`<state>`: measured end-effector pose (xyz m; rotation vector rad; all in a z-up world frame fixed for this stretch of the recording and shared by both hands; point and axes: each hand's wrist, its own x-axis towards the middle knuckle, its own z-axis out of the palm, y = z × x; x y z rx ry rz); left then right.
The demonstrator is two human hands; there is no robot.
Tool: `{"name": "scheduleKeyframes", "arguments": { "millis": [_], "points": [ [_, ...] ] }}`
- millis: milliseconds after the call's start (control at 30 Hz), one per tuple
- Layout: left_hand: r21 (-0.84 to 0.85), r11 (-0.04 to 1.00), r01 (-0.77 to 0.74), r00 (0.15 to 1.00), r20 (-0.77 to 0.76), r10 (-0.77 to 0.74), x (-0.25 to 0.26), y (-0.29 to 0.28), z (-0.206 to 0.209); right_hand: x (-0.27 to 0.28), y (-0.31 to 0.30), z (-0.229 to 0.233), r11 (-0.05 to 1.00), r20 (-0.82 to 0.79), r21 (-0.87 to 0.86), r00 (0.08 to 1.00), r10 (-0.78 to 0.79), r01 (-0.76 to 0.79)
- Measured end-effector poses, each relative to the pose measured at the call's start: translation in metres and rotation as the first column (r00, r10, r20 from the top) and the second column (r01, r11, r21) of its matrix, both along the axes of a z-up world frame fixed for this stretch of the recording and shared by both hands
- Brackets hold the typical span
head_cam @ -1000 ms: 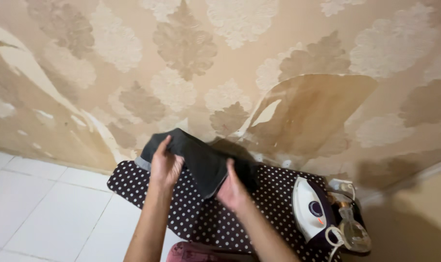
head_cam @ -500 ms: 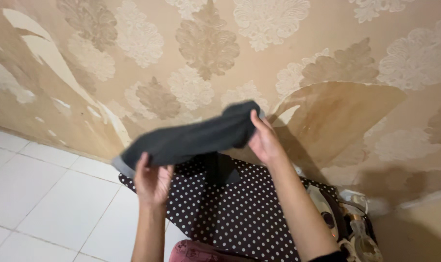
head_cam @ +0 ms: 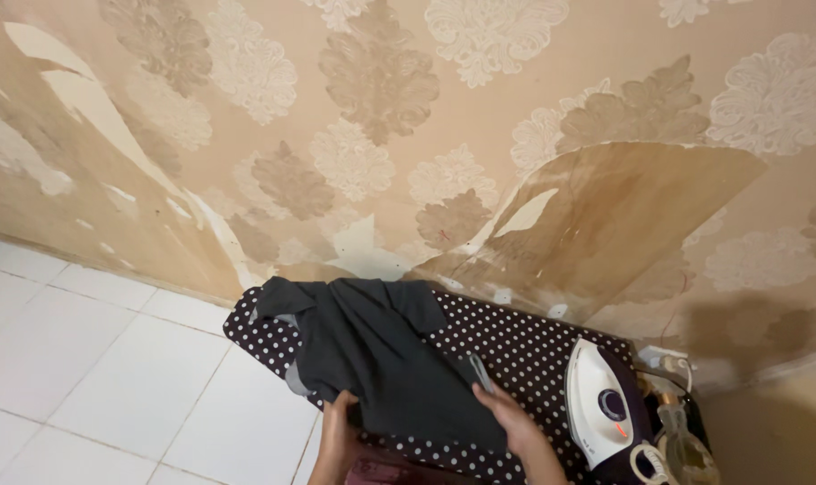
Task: The person irons a dark-colored shirt on a polka-dotted ironing board. They spray water on the shirt, smooth it out, and use an electric iron to press the fabric, repeatedly adjusting the shirt's position.
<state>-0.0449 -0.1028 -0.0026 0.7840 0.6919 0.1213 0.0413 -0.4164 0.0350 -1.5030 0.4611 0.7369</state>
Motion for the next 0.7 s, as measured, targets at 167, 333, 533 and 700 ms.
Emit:
{"name": "scheduleKeyframes", "arguments": {
  "millis": [167, 333, 533, 700],
  "points": [
    [0.726, 0.191, 0.661, 0.749, -0.621, -0.231, -0.008, 0.017, 0.03, -0.005, -0.01, -0.023, 0.973, 0.061, -0.231, 0.998, -0.006, 0.019],
    [0.777, -0.212, 0.593, 0.804, -0.587, 0.096, 0.023, 0.0, 0.087, -0.014, -0.008, -0.03, 0.951, 0.488, -0.289, 0.872, 0.052, 0.105],
    [0.813, -0.549, 0.193, 0.919, -0.346, -0.19, 0.139, -0.07, 0.079, -0.023, -0.007, -0.027, 0.901, 0.58, -0.42, 0.796, 0.174, 0.109],
    [0.64, -0.695, 0.327, 0.785, -0.594, -0.177, 0.217, -0.089, 0.011, -0.022, -0.01, -0.025, 0.863, 0.512, -0.5, 0.829, 0.227, 0.072]
  ]
}}
